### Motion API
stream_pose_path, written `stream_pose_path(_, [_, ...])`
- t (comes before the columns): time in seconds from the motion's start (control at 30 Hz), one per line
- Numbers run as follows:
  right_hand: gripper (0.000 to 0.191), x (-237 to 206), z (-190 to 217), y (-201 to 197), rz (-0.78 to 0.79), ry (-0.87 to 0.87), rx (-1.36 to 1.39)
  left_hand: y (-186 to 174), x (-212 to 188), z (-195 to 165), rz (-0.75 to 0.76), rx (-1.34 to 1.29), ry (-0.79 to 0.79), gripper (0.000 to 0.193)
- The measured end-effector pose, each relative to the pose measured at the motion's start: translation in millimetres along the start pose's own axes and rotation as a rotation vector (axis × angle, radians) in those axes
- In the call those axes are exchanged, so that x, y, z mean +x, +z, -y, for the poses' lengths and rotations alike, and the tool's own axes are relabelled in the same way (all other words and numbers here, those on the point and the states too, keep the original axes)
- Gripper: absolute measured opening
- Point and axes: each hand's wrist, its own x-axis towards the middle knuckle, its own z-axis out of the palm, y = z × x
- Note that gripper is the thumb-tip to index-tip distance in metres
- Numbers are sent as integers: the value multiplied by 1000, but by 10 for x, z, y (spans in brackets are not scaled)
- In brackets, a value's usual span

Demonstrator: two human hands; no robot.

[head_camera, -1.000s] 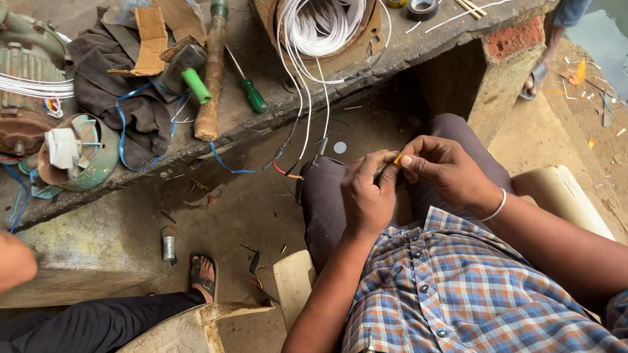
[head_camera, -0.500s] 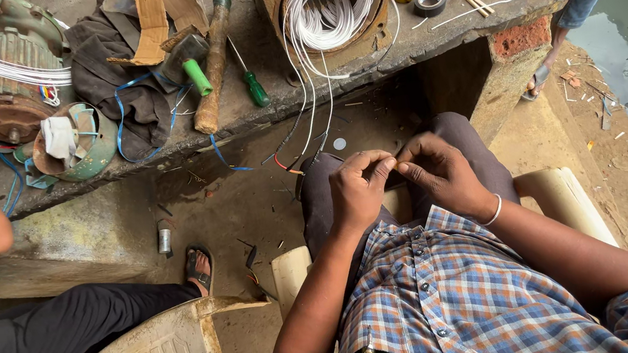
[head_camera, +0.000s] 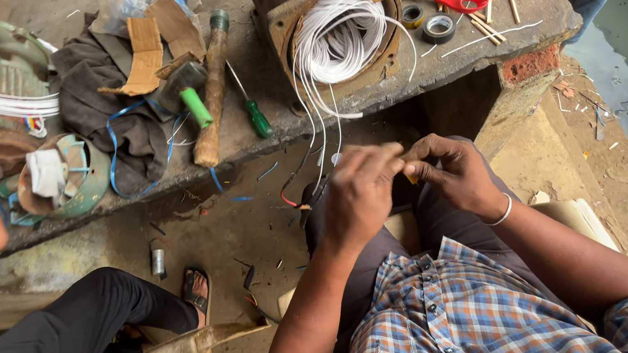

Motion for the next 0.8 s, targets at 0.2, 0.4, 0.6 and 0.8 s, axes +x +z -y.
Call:
stream_pose_path(0.2, [15, 437, -158, 89, -124, 133, 274, -186, 351, 343, -44, 407, 114, 24])
stream_pose_path(0.4, [13, 717, -303, 220, -158, 95, 333, -95, 402, 586, 22, 402, 176, 30])
stream_pose_path(0.6, [13, 830, -290, 241, -206, 93, 339, -33, 358, 644, -2, 345, 232, 32])
stream_pose_path(0.8, [14, 845, -296, 271, -225, 37, 332, -30, 390, 655, 10, 209, 157, 38])
